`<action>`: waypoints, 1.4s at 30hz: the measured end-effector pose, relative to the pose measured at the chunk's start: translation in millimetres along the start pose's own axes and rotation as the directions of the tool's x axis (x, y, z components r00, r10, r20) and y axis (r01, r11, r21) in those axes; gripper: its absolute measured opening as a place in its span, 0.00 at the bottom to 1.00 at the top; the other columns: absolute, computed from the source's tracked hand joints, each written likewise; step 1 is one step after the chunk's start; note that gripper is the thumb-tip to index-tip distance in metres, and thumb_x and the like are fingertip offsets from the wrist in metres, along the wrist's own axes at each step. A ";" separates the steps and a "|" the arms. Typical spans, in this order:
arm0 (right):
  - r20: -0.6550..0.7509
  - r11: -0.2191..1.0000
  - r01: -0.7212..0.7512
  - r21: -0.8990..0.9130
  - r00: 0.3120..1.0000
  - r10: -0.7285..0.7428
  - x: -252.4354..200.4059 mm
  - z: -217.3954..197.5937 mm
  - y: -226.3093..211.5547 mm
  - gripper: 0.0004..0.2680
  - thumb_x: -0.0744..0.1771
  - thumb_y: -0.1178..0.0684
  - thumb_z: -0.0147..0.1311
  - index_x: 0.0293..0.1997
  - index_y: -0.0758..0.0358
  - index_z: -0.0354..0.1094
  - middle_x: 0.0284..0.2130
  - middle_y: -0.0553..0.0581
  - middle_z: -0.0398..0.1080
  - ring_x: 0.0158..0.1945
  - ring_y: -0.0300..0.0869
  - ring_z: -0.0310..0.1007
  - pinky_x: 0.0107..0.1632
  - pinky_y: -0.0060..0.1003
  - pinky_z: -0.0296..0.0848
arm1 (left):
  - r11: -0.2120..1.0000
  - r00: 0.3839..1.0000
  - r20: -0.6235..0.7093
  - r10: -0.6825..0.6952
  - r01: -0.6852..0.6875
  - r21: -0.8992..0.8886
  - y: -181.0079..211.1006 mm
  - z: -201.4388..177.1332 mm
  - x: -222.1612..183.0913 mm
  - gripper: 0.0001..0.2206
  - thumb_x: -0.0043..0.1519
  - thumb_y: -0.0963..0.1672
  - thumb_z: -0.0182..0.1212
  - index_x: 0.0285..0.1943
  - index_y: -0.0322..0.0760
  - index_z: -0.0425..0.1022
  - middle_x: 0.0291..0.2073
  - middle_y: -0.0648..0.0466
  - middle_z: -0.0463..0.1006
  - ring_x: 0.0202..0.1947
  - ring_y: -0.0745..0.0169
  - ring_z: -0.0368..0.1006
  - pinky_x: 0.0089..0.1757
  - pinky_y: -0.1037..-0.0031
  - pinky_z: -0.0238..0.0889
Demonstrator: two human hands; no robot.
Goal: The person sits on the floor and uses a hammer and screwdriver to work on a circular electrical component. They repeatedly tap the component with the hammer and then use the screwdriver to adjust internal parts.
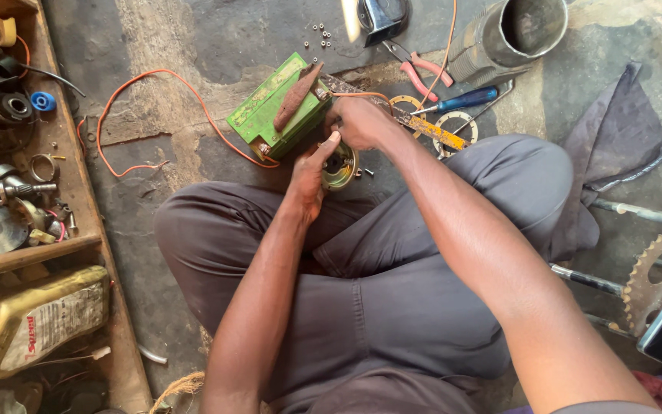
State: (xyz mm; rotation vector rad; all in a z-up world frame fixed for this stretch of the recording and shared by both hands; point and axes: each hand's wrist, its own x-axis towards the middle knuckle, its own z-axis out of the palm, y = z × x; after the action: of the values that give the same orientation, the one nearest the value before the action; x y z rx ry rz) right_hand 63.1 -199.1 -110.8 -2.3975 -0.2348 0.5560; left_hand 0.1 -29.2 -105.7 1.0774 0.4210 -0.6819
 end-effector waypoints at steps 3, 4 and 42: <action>0.021 0.998 -0.018 0.066 1.000 0.017 2.4 3.3 1.2 0.09 0.63 0.58 0.57 0.44 0.60 0.79 0.36 0.68 0.77 0.42 0.56 0.79 0.45 0.46 0.75 | 0.991 0.996 0.012 0.091 -0.092 0.093 -6.1 0.6 1.6 0.23 0.64 0.53 0.65 0.60 0.33 0.77 0.46 0.53 0.80 0.43 0.68 0.76 0.46 0.73 0.71; 0.020 0.994 -0.014 0.104 1.000 0.012 3.3 5.0 1.2 0.09 0.62 0.59 0.56 0.44 0.62 0.79 0.36 0.67 0.78 0.42 0.54 0.80 0.46 0.45 0.75 | 0.982 0.992 0.008 0.126 -0.126 0.138 -7.3 1.2 1.4 0.24 0.65 0.54 0.64 0.61 0.32 0.78 0.48 0.53 0.80 0.45 0.69 0.76 0.48 0.75 0.69; 0.465 0.011 -0.471 0.882 0.876 0.129 -1.0 26.9 16.6 0.18 0.71 0.42 0.42 0.39 0.69 0.72 0.30 0.63 0.76 0.30 0.47 0.79 0.36 0.40 0.80 | 0.542 0.582 0.014 0.813 -0.766 0.347 19.3 15.7 -36.4 0.43 0.62 0.63 0.61 0.73 0.29 0.55 0.57 0.43 0.68 0.57 0.52 0.71 0.57 0.60 0.71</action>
State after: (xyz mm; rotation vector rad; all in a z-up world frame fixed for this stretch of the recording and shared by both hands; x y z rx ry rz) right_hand 50.6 -197.0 -139.8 -0.8904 0.5047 0.8533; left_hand -13.0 -26.6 -63.8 1.4808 -0.1032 0.1821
